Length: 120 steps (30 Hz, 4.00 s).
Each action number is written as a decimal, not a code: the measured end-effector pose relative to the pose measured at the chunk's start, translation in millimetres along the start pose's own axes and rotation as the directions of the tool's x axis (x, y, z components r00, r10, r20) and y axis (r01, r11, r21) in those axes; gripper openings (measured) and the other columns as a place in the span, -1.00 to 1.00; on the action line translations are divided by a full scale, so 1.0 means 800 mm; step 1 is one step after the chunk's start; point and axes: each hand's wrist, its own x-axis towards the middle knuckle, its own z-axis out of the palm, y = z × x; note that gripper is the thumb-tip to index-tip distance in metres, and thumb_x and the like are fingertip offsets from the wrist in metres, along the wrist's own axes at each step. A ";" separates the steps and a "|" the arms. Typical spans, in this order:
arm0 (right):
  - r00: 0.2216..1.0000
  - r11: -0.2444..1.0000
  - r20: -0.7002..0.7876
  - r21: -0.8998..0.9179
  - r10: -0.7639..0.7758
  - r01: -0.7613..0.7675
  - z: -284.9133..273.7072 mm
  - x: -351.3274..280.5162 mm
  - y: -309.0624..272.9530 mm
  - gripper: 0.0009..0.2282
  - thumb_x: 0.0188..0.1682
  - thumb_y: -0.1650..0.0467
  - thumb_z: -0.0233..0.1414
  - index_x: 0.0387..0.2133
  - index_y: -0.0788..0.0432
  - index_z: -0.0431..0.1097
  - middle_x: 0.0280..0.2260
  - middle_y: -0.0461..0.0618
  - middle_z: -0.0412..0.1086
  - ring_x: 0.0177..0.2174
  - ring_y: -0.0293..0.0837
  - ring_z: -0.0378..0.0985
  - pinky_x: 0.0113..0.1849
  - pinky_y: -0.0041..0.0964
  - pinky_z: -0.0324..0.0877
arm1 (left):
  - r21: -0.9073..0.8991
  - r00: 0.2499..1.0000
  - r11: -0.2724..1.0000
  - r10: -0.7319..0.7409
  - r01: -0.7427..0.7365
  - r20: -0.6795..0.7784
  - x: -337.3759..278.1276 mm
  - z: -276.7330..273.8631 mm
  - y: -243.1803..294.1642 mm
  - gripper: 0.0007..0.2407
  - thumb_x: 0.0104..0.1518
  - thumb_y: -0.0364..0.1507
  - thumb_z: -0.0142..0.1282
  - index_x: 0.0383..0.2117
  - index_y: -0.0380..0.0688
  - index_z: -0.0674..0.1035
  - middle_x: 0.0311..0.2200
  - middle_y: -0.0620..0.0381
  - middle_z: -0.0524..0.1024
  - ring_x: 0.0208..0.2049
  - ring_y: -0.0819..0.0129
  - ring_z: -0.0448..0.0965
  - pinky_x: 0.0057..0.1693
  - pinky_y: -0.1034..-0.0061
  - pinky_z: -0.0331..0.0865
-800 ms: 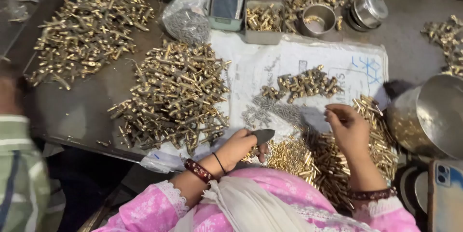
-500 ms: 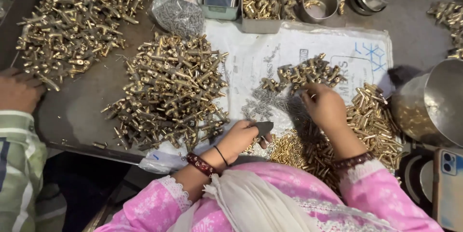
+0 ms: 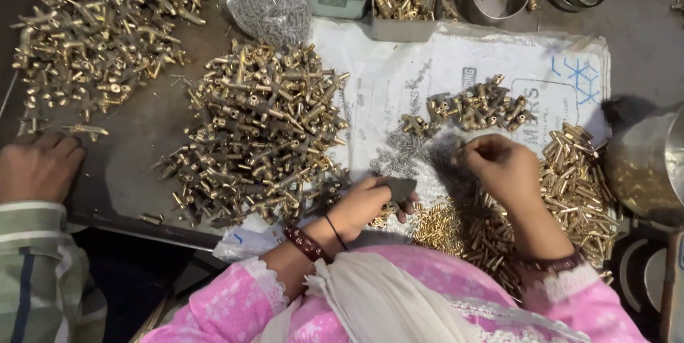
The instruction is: The person sits at a workbench covered with piles of brass fittings and sorts through them, picking individual pieces from a pile and placing them into separate groups on the table while holding a small dark handheld tool. A coworker at the same table handles similar brass pieces.
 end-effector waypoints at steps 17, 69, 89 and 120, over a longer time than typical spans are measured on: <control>0.826 0.826 0.098 -0.054 -0.555 0.561 0.064 -0.065 -0.016 -0.84 -0.14 0.47 0.19 -0.28 0.10 0.56 -0.21 -0.03 0.57 -0.27 -0.03 0.64 -0.19 -0.19 0.54 | 0.018 0.950 0.978 0.207 -0.208 -0.234 -0.022 0.001 0.009 -0.75 0.16 -0.59 -0.03 -0.06 -0.31 0.60 -0.29 0.08 0.62 -0.40 0.41 0.58 -0.15 0.57 0.44; 0.790 0.750 0.105 0.409 -0.604 0.520 0.046 -0.059 -0.024 -0.83 -0.05 0.56 0.11 -0.23 0.19 0.57 -0.21 -0.03 0.53 -0.15 -0.11 0.57 -0.06 -0.23 0.44 | 0.449 0.988 0.893 0.069 -0.001 -0.135 0.010 -0.004 -0.023 -0.72 -0.01 -0.59 0.18 -0.12 -0.26 0.67 -0.34 0.19 0.66 -0.36 0.58 0.59 -0.19 0.63 0.46; 0.633 0.638 0.081 0.058 -0.770 0.768 0.018 -0.141 -0.066 -0.84 -0.17 0.50 0.24 -0.31 0.13 0.54 -0.25 0.00 0.53 -0.23 0.00 0.63 -0.19 -0.20 0.53 | 0.847 0.976 0.528 0.146 0.063 -0.163 -0.084 0.061 0.043 -0.71 -0.07 -0.40 0.25 -0.16 -0.11 0.66 -0.56 -0.09 0.60 -0.58 0.32 0.56 -0.32 0.42 0.41; 0.862 0.782 -0.215 -0.558 -0.460 0.278 -0.049 0.002 0.142 -0.79 -0.09 0.35 0.18 -0.20 0.08 0.59 -0.14 0.01 0.51 -0.14 0.10 0.51 -0.07 -0.04 0.45 | 0.610 0.723 0.764 0.300 0.208 -0.622 -0.049 0.015 0.101 -0.58 -0.10 -0.53 0.08 -0.03 0.17 0.63 -0.26 0.15 0.64 -0.50 0.37 0.64 -0.36 0.37 0.57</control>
